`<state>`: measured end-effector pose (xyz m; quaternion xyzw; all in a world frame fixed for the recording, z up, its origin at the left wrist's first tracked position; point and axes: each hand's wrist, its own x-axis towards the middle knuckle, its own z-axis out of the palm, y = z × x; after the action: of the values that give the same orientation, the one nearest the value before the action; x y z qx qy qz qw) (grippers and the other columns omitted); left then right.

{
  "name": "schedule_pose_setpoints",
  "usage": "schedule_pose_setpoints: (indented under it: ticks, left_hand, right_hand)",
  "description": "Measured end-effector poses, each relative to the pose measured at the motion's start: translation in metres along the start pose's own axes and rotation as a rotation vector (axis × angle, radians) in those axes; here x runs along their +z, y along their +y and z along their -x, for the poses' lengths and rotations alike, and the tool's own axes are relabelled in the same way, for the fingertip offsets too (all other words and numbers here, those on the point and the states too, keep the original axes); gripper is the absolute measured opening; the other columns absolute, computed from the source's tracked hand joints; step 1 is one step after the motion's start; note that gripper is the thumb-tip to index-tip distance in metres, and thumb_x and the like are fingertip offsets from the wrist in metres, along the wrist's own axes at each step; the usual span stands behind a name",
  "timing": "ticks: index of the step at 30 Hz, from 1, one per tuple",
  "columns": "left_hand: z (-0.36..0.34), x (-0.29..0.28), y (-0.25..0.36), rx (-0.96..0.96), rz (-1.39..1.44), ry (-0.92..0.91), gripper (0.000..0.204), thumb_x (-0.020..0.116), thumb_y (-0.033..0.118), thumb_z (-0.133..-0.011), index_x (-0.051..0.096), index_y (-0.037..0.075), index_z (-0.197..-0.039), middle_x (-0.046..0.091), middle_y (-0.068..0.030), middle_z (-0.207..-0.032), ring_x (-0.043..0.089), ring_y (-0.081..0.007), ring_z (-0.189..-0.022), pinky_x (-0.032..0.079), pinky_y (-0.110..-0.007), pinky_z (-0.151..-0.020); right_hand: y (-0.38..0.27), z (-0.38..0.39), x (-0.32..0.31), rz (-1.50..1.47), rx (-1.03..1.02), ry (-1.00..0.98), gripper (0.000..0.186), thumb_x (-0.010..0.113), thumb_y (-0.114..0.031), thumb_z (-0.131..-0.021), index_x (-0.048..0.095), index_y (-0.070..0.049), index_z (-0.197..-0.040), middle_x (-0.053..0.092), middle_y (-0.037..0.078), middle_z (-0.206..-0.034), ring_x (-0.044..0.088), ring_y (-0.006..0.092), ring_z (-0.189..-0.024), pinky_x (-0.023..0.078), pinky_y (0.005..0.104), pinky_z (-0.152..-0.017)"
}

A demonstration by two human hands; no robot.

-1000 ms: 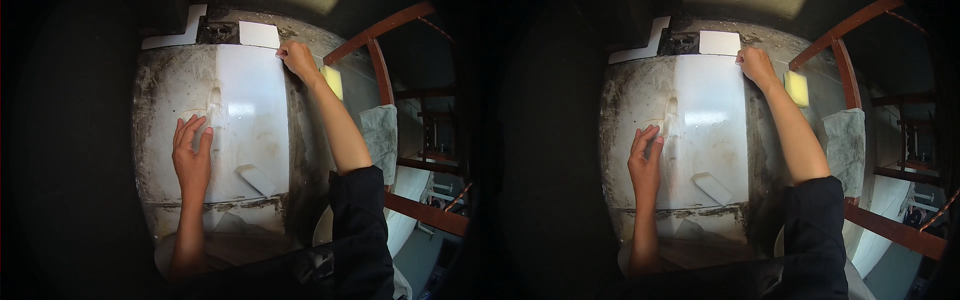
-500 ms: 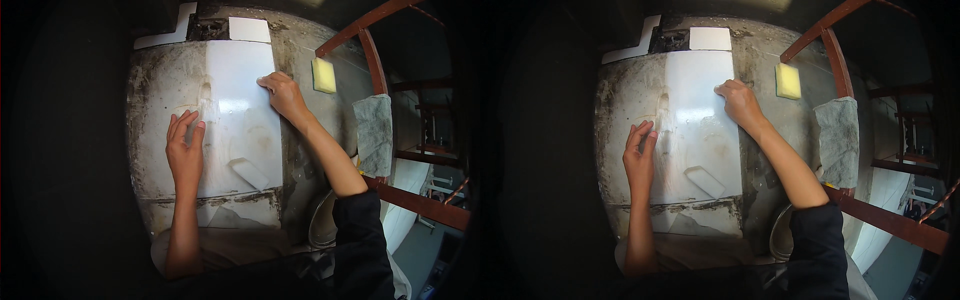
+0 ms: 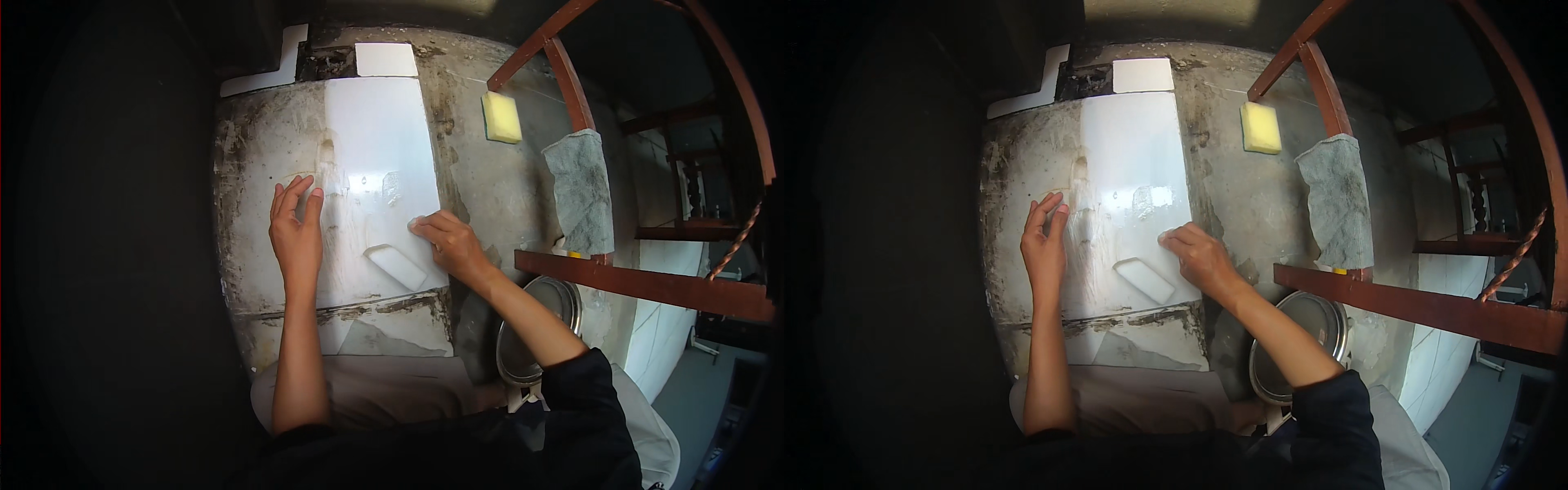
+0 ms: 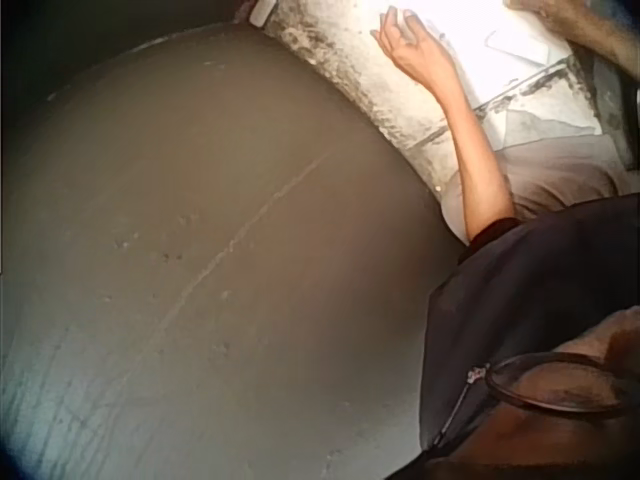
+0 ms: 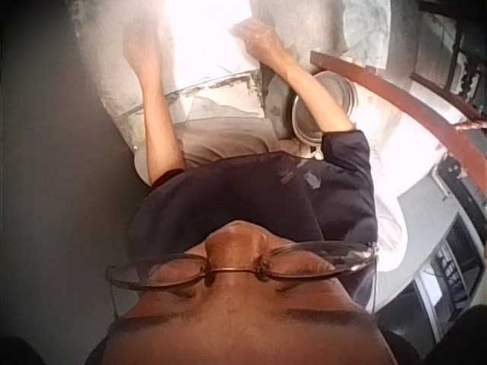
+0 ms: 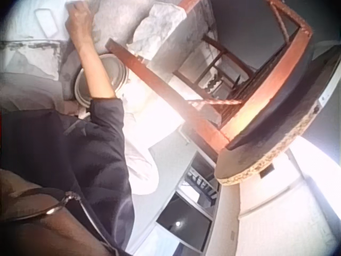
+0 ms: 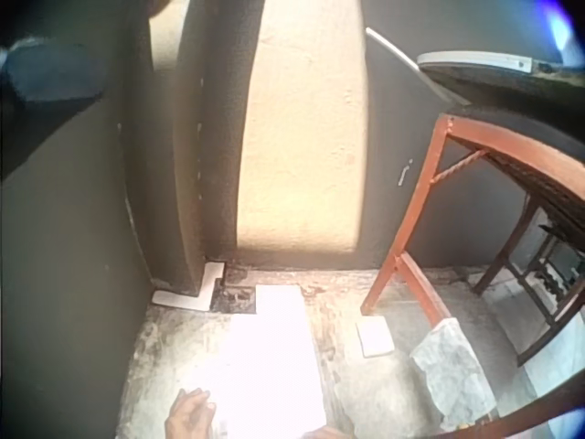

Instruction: The person scrapes grout from floor tiles, then cleans the area with a wet sponge and applies a new sealant or grout mixture to the gaps between tiles.

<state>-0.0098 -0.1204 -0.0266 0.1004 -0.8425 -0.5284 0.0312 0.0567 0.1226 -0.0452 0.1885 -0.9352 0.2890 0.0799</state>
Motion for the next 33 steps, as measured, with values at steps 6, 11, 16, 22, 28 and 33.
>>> schedule_pose_setpoints:
  ticks: [6, 11, 16, 22, 28, 33]
  left_hand:
    - [0.000, 0.000, -0.002, 0.034, -0.001, 0.016, 0.029, 0.062, 0.025, -0.090, 0.067, 0.007, -0.112, 0.058, -0.0141, -0.129, 0.037, -0.0339, -0.135, 0.030, -0.039, -0.109]
    - [-0.001, 0.001, -0.004, 0.084, -0.001, 0.029, 0.029, 0.062, 0.025, -0.090, 0.067, 0.007, -0.111, 0.059, -0.0150, -0.127, 0.038, -0.0352, -0.134, 0.031, -0.040, -0.109]
    - [0.000, 0.000, -0.007, 0.102, 0.008, 0.046, 0.029, 0.062, 0.026, -0.089, 0.068, 0.007, -0.111, 0.059, -0.0147, -0.127, 0.037, -0.0360, -0.134, 0.031, -0.040, -0.108]
    - [0.003, -0.007, -0.006, 0.113, 0.002, 0.047, 0.029, 0.061, 0.025, -0.089, 0.068, 0.008, -0.111, 0.058, -0.0146, -0.129, 0.036, -0.0355, -0.134, 0.030, -0.041, -0.109]
    - [0.030, 0.002, 0.006, 0.181, -0.134, -0.073, 0.030, 0.061, 0.024, -0.088, 0.067, 0.007, -0.112, 0.058, -0.0149, -0.129, 0.037, -0.0357, -0.134, 0.030, -0.041, -0.110]
    - [0.048, 0.004, 0.010, 0.218, -0.180, -0.162, 0.030, 0.062, 0.023, -0.087, 0.067, 0.006, -0.112, 0.058, -0.0158, -0.128, 0.037, -0.0358, -0.134, 0.029, -0.040, -0.110]
  right_hand:
    - [-0.023, 0.041, -0.007, -0.001, 0.049, -0.067, 0.034, 0.056, 0.013, -0.065, 0.067, -0.003, -0.094, 0.065, 0.006, -0.094, 0.061, 0.0250, -0.091, 0.053, 0.0341, -0.078]
    - [-0.041, 0.069, -0.016, 0.001, 0.103, -0.129, 0.033, 0.058, 0.012, -0.065, 0.066, -0.003, -0.094, 0.064, 0.008, -0.093, 0.061, 0.0264, -0.090, 0.053, 0.0346, -0.076]
    - [-0.062, 0.085, -0.049, -0.139, 0.376, -0.071, 0.029, 0.059, 0.009, -0.077, 0.067, -0.001, -0.102, 0.065, 0.007, -0.092, 0.064, 0.0228, -0.081, 0.052, 0.0299, -0.073]
    - [-0.065, 0.138, -0.119, -0.695, 0.924, 0.570, 0.030, 0.059, 0.006, -0.082, 0.068, -0.001, -0.110, 0.060, 0.003, -0.094, 0.059, 0.0100, -0.077, 0.049, 0.0243, -0.069]
    - [-0.056, 0.208, -0.115, 0.084, 0.899, 0.420, 0.033, 0.064, 0.006, -0.075, 0.064, -0.004, -0.107, 0.058, 0.009, -0.094, 0.059, 0.0231, -0.081, 0.048, 0.0334, -0.073]
    - [-0.060, 0.226, -0.102, 0.280, 0.890, 0.277, 0.030, 0.061, 0.004, -0.077, 0.062, -0.007, -0.105, 0.057, 0.012, -0.098, 0.057, 0.0320, -0.094, 0.046, 0.0409, -0.081]
